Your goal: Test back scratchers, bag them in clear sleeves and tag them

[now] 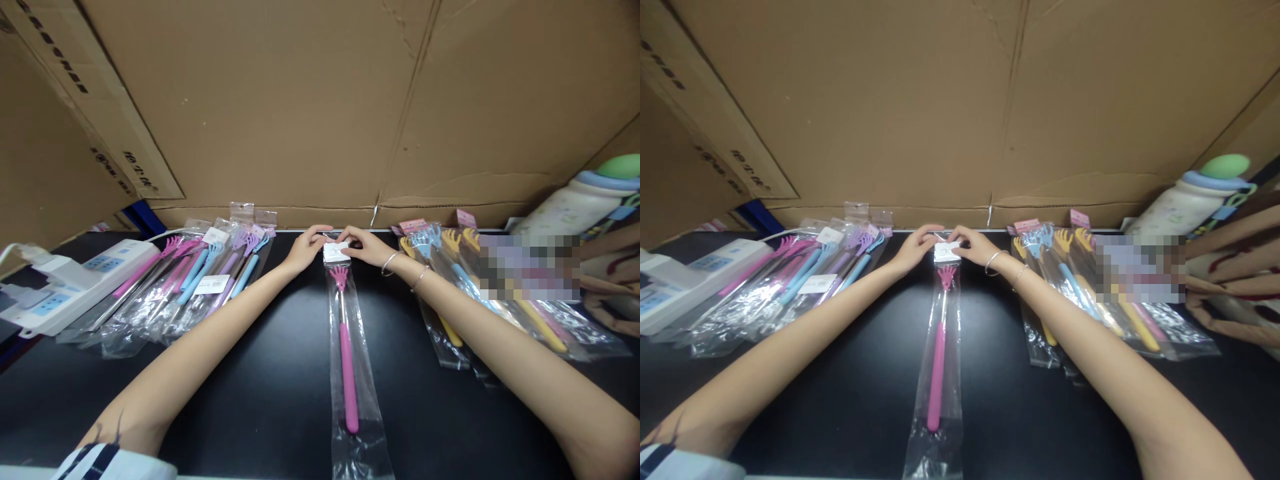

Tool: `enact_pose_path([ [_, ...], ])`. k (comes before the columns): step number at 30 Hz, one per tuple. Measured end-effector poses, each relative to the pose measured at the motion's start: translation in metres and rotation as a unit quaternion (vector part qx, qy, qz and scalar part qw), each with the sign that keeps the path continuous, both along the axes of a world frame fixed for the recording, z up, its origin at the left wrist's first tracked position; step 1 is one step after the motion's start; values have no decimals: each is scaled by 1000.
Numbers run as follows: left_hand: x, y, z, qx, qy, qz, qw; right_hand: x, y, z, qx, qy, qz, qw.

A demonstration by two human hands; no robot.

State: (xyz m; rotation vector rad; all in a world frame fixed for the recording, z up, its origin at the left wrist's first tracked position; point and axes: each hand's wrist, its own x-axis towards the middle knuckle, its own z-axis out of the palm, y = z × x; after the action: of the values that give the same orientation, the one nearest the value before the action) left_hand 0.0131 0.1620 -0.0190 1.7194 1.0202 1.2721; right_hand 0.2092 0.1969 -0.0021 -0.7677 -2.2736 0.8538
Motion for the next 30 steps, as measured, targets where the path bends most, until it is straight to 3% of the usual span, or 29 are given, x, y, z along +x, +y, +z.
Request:
enact_pose_path([
  [30,0,-2,0,-13,-3,1,1000,-3,-3,0,20,-41,-39,998],
])
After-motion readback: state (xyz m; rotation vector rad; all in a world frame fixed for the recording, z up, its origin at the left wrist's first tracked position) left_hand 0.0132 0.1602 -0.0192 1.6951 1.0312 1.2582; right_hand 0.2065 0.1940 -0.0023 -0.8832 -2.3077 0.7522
